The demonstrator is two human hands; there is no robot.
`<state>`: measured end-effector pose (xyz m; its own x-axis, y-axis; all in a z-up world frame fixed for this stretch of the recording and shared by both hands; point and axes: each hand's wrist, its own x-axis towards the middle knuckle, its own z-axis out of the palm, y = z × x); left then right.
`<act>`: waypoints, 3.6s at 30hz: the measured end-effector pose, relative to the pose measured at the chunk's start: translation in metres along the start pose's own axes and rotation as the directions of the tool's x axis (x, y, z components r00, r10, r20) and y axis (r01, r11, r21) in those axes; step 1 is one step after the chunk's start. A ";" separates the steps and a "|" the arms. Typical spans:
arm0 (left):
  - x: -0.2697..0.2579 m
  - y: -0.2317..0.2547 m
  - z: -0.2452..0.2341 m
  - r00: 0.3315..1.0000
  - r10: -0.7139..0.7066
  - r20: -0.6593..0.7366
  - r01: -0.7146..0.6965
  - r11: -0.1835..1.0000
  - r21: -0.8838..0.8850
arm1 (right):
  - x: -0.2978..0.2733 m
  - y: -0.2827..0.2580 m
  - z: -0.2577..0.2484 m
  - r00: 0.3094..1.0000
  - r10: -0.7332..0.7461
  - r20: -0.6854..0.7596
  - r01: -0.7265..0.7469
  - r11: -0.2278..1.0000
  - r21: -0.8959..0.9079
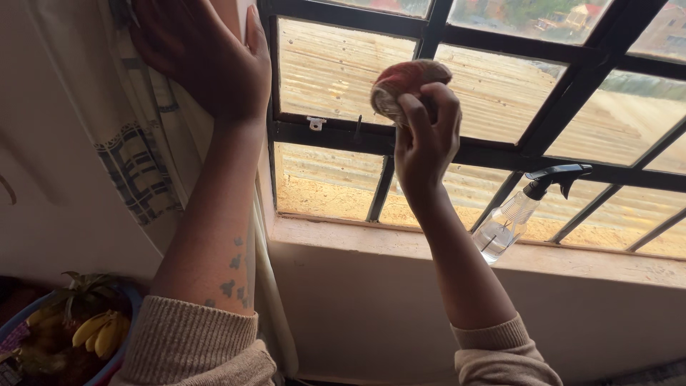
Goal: The person cleans a multi-pane window with a spray bottle and cloth. They repeatedly spray the glass and wipe each pane, moving across the window frame and occasionally adjusting the curtain to reach different sections.
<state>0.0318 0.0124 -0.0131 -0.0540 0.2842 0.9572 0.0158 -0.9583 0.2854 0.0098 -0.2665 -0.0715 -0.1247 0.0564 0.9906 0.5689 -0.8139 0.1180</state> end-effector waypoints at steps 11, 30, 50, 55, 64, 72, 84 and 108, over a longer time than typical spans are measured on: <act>0.001 0.000 -0.002 1.000 -0.003 -0.003 0.003 1.000 0.017 | 0.023 -0.051 0.078 0.879 -0.214 0.426 0.161 0.974 0.157; 0.000 -0.001 -0.001 0.991 0.060 -0.122 -0.073 0.991 -0.108 | 0.051 -0.026 0.038 0.567 0.132 0.813 0.102 0.968 -0.228; -0.003 0.002 -0.008 0.995 0.080 -0.054 -0.084 0.994 -0.070 | 0.029 -0.044 0.060 0.644 -0.510 0.569 0.656 0.752 -0.068; -0.003 0.005 -0.003 0.991 0.075 -0.111 -0.077 0.997 -0.011 | 0.063 0.000 0.044 0.895 -0.258 0.365 0.304 0.950 -0.076; -0.004 0.005 -0.005 0.995 0.048 -0.088 -0.047 0.999 0.004 | 0.027 -0.084 0.112 0.961 -0.207 0.185 0.180 0.971 0.156; -0.004 0.004 -0.006 0.991 0.067 -0.114 -0.071 0.997 -0.026 | 0.032 -0.020 0.072 0.908 -0.283 0.308 0.317 0.946 -0.064; -0.001 0.010 -0.013 0.984 0.062 -0.168 -0.069 0.997 -0.034 | -0.019 -0.023 0.025 0.894 -0.252 0.370 0.419 0.759 -0.498; -0.004 0.005 -0.006 0.991 0.084 -0.108 -0.085 0.996 -0.006 | -0.078 -0.034 -0.090 -0.222 0.735 0.641 -0.663 -0.596 0.453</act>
<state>0.0258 0.0064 -0.0158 -0.1596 0.1981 0.9671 0.0144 -0.9791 0.2029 -0.0729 -0.2959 -0.1591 0.9669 -0.2395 -0.0883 0.1123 0.7096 -0.6956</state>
